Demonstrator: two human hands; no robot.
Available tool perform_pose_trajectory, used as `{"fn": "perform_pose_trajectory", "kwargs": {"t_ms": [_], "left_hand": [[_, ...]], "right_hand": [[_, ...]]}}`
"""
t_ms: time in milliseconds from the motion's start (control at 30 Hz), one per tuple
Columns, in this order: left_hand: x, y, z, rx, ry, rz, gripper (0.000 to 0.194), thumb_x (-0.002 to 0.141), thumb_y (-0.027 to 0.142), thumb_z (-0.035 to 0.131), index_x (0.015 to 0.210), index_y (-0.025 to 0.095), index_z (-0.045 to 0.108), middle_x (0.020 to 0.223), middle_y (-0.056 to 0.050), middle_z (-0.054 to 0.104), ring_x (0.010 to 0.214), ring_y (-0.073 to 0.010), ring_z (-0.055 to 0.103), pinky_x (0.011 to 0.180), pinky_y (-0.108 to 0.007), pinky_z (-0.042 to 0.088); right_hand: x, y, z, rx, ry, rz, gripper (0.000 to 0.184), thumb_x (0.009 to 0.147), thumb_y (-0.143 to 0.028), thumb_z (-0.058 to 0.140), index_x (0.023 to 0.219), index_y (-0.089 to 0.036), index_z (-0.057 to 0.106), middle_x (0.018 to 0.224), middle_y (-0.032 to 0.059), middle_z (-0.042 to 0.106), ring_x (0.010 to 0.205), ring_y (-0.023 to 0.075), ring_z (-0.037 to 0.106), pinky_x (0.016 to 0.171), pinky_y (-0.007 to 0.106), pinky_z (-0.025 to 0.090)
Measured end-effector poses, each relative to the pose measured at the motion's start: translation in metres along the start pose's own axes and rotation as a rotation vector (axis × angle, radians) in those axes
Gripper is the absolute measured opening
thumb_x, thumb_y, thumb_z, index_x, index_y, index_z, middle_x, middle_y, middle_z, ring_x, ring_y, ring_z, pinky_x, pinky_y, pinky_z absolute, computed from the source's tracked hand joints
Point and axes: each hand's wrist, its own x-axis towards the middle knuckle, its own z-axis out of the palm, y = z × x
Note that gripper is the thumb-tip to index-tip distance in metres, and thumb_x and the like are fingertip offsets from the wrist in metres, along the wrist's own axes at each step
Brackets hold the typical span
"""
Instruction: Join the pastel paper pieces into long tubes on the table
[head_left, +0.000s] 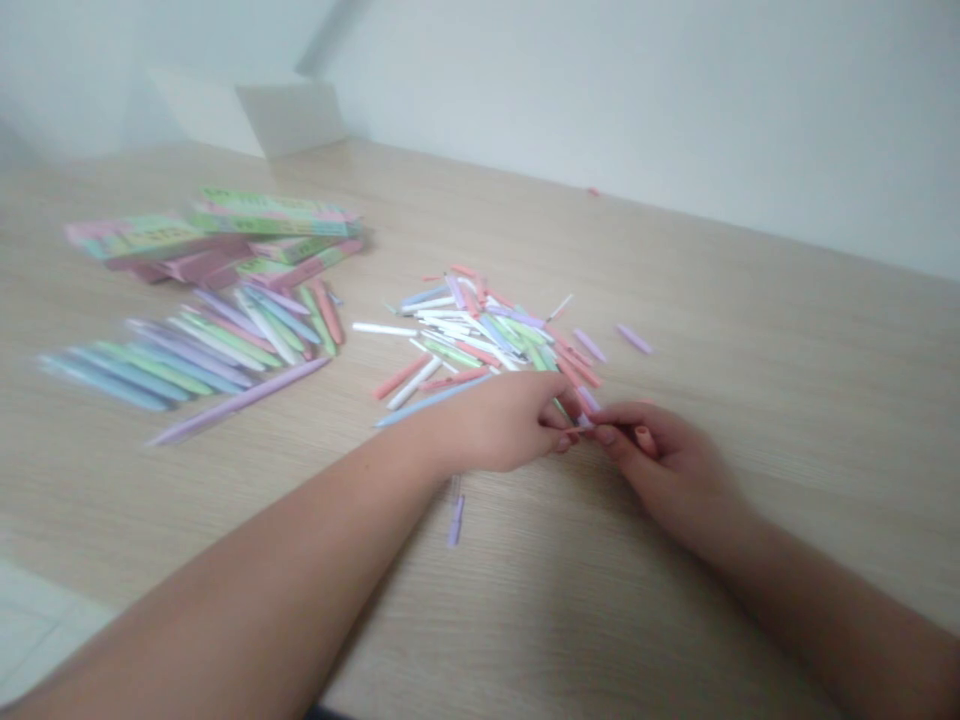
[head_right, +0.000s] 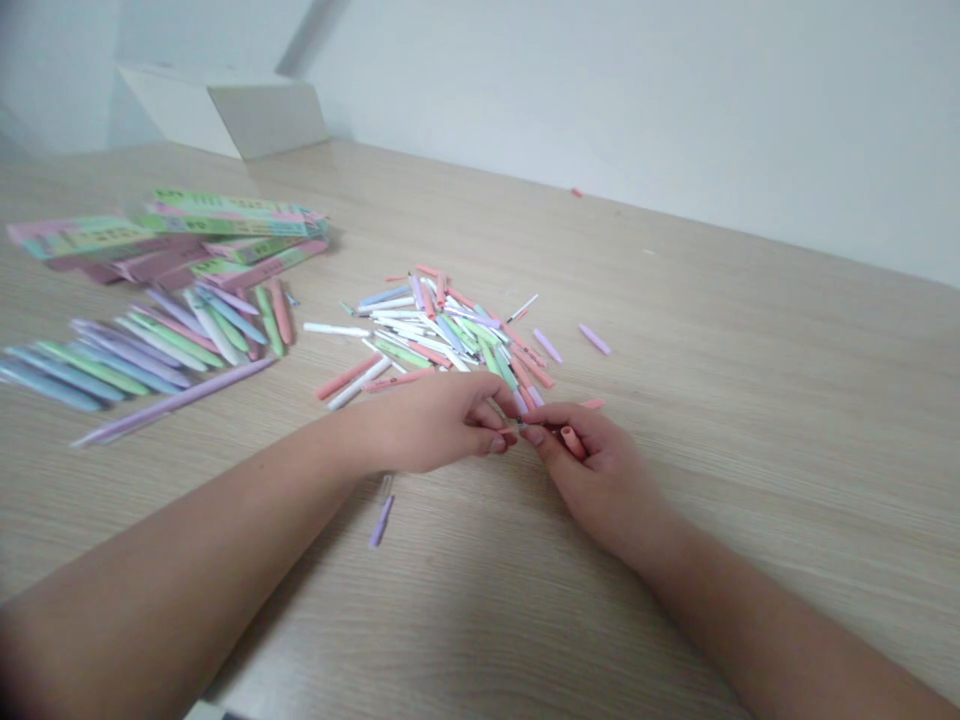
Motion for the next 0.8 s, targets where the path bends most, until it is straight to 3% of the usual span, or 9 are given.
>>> {"fn": "perform_pose_trajectory", "kwargs": {"t_ms": [300, 800], "left_hand": [[-0.0028, 0.0030, -0.0033, 0.002, -0.008, 0.037, 0.025, 0.088, 0.028, 0.063, 0.113, 0.024, 0.064, 0.097, 0.002, 0.078, 0.084, -0.0149, 0.071, 0.071, -0.025, 0.046], [-0.0044, 0.0027, -0.0040, 0.046, -0.022, 0.046, 0.026, 0.092, 0.030, 0.059, 0.117, 0.025, 0.063, 0.094, 0.002, 0.077, 0.085, -0.0152, 0.070, 0.072, -0.026, 0.045]], "right_hand": [[0.0039, -0.0034, -0.0059, 0.017, -0.065, -0.001, 0.018, 0.091, -0.039, 0.065, 0.098, -0.028, 0.077, 0.087, 0.0025, 0.076, 0.079, 0.0213, 0.070, 0.070, 0.035, 0.056], [0.0002, -0.0047, -0.0045, -0.018, -0.039, 0.000, 0.015, 0.090, -0.033, 0.065, 0.095, -0.029, 0.078, 0.086, 0.0020, 0.076, 0.078, 0.0218, 0.069, 0.063, 0.034, 0.053]]}}
